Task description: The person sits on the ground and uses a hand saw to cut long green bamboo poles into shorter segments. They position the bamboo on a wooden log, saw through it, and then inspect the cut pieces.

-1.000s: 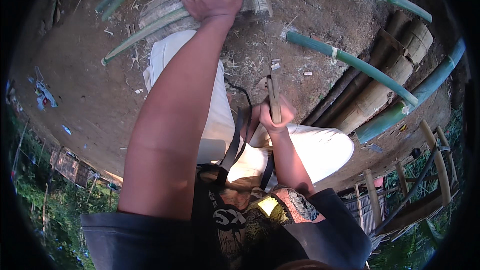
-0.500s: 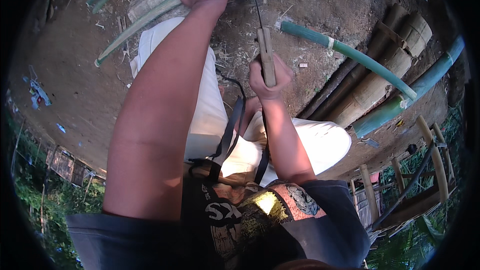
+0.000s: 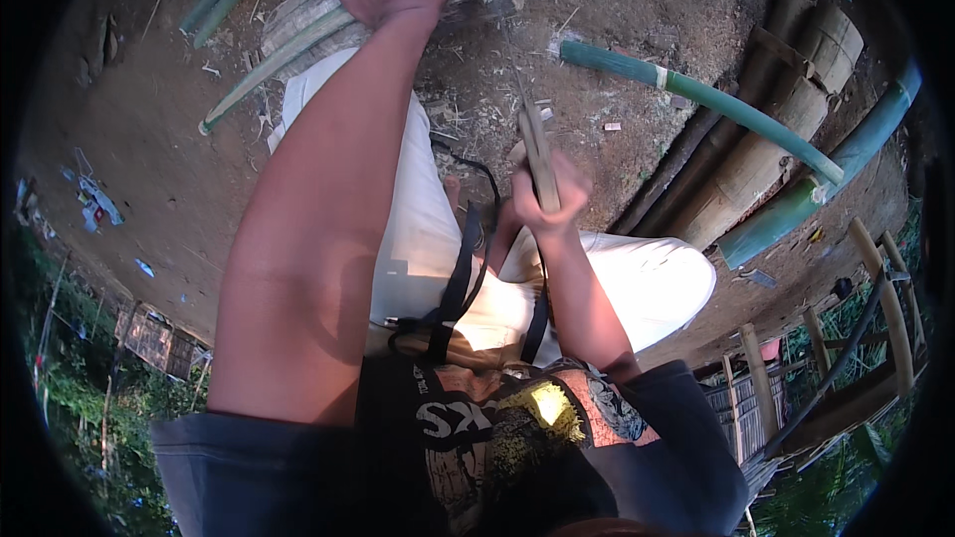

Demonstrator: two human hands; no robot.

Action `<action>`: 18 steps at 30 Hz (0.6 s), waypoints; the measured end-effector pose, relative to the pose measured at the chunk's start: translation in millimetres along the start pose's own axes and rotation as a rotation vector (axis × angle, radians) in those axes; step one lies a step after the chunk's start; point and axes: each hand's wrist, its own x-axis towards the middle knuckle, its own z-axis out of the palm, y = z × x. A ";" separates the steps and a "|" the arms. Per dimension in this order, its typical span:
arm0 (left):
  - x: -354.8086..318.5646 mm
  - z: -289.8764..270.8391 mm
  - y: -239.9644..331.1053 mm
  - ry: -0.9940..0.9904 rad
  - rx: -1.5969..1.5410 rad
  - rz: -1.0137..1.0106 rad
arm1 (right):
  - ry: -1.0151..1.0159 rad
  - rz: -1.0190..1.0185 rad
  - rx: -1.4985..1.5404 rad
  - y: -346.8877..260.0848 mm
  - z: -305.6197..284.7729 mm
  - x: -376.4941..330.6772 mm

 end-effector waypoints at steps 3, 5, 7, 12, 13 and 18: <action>-1.1 -20.6 3.2 -0.068 0.050 -0.014 | -0.027 0.018 -0.032 -8.4 -12.7 -18.6; 4.3 -19.2 21.1 -0.179 0.053 -0.073 | -0.020 0.018 -0.075 -4.0 -17.3 -11.0; 10.3 -33.2 30.1 -0.333 0.106 -0.188 | -0.007 0.028 -0.072 -13.5 -15.2 6.6; 2.4 -0.2 -20.6 0.005 0.001 -0.014 | -0.162 0.072 -0.010 -33.3 -58.7 10.7; 5.4 -2.5 -12.7 -0.032 0.006 0.010 | -0.155 0.081 -0.002 -35.3 -58.9 9.7; 3.8 -22.6 2.3 -0.261 0.001 0.089 | -0.072 0.123 -0.009 -53.8 -42.9 0.7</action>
